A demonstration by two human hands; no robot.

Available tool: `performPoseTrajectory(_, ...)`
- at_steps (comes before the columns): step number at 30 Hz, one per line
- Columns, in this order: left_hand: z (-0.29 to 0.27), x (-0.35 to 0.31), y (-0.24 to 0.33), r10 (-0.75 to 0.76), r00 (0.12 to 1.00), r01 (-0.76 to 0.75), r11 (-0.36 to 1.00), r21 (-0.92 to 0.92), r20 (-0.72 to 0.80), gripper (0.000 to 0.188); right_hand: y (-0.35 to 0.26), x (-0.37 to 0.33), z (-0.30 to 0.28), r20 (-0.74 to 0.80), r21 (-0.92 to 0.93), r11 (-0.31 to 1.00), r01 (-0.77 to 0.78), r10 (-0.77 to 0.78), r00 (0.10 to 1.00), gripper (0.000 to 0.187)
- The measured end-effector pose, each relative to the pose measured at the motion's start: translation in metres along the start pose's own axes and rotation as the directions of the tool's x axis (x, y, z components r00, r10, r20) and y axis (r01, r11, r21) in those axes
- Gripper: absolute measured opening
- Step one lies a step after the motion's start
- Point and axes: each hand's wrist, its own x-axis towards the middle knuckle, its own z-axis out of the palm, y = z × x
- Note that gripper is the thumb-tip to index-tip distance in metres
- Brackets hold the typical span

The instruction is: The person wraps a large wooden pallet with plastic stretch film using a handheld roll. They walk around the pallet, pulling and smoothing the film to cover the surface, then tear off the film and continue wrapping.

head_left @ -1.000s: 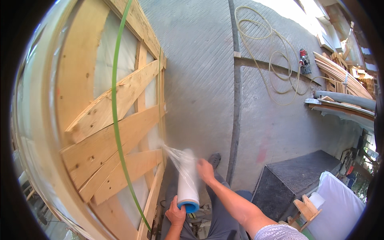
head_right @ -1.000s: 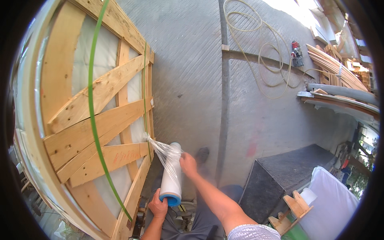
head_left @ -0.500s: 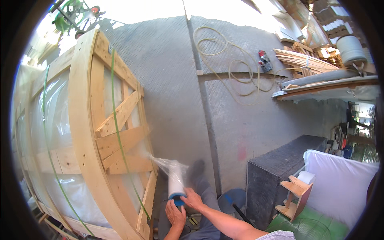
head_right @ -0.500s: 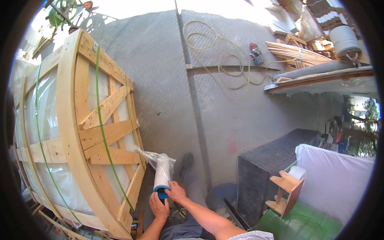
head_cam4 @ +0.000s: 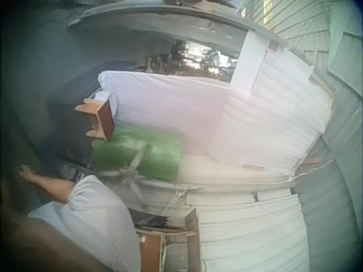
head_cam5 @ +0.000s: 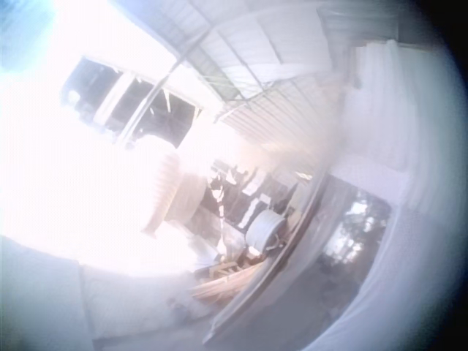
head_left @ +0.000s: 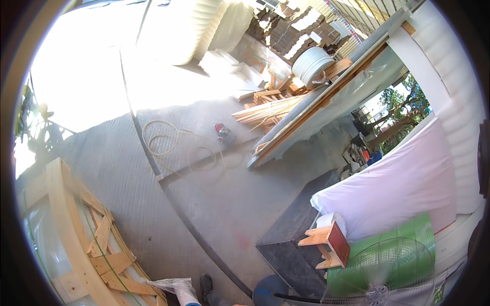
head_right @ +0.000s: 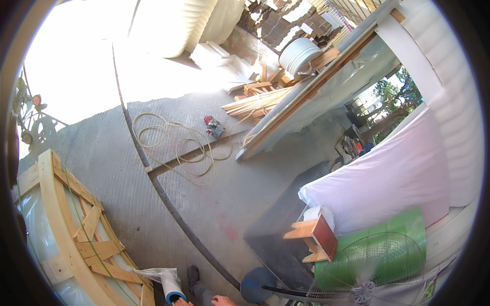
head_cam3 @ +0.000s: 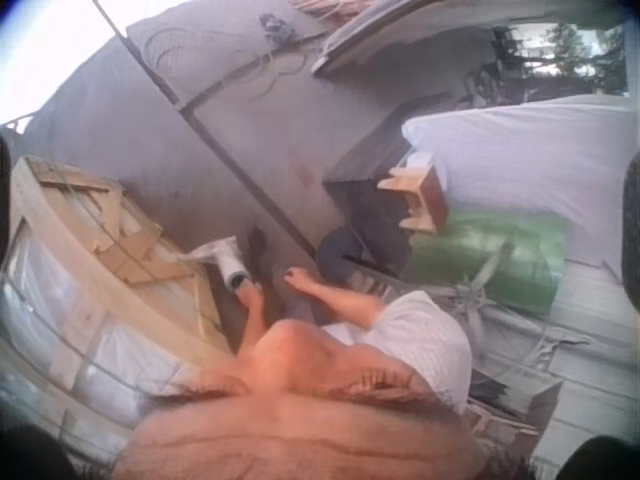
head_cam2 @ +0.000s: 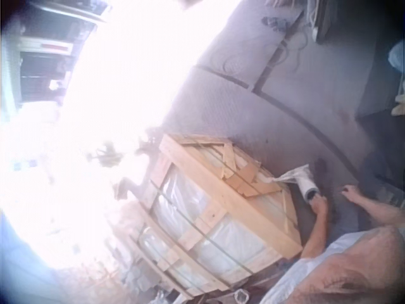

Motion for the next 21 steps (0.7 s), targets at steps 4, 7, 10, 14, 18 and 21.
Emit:
performPoseTrajectory(4,-0.017,0.001,0.005,-0.015,0.998,0.018,0.999,-0.047,0.054,0.039,0.026,-0.051,-0.011,-0.017,-0.063,0.996,-0.065,0.064,0.998,0.032)
performPoseTrajectory(7,-0.017,0.006,0.006,-0.061,0.988,0.077,0.991,-0.110,0.141,0.040,0.033,-0.064,-0.004,0.109,-0.124,0.952,-0.278,0.292,0.950,0.031)
performPoseTrajectory(10,-0.003,0.018,0.001,-0.081,0.974,0.092,0.995,-0.045,0.212,0.045,0.049,-0.071,0.004,0.230,-0.340,0.936,-0.088,0.174,0.958,0.031)
performPoseTrajectory(14,0.031,0.036,-0.016,-0.196,0.955,0.194,0.981,0.028,0.221,0.041,0.076,-0.073,0.035,-0.022,-0.162,0.985,-0.065,0.062,0.998,0.032)
performPoseTrajectory(18,0.060,0.042,-0.034,-0.268,0.955,0.274,0.961,-0.034,0.125,0.041,0.107,-0.079,0.070,-0.091,-0.157,0.987,-0.037,0.023,0.996,0.032)
performPoseTrajectory(21,0.074,0.038,-0.034,-0.297,0.955,0.294,0.941,-0.168,0.011,0.040,0.114,-0.085,0.074,-0.125,-0.117,0.993,-0.034,0.020,0.992,0.032)
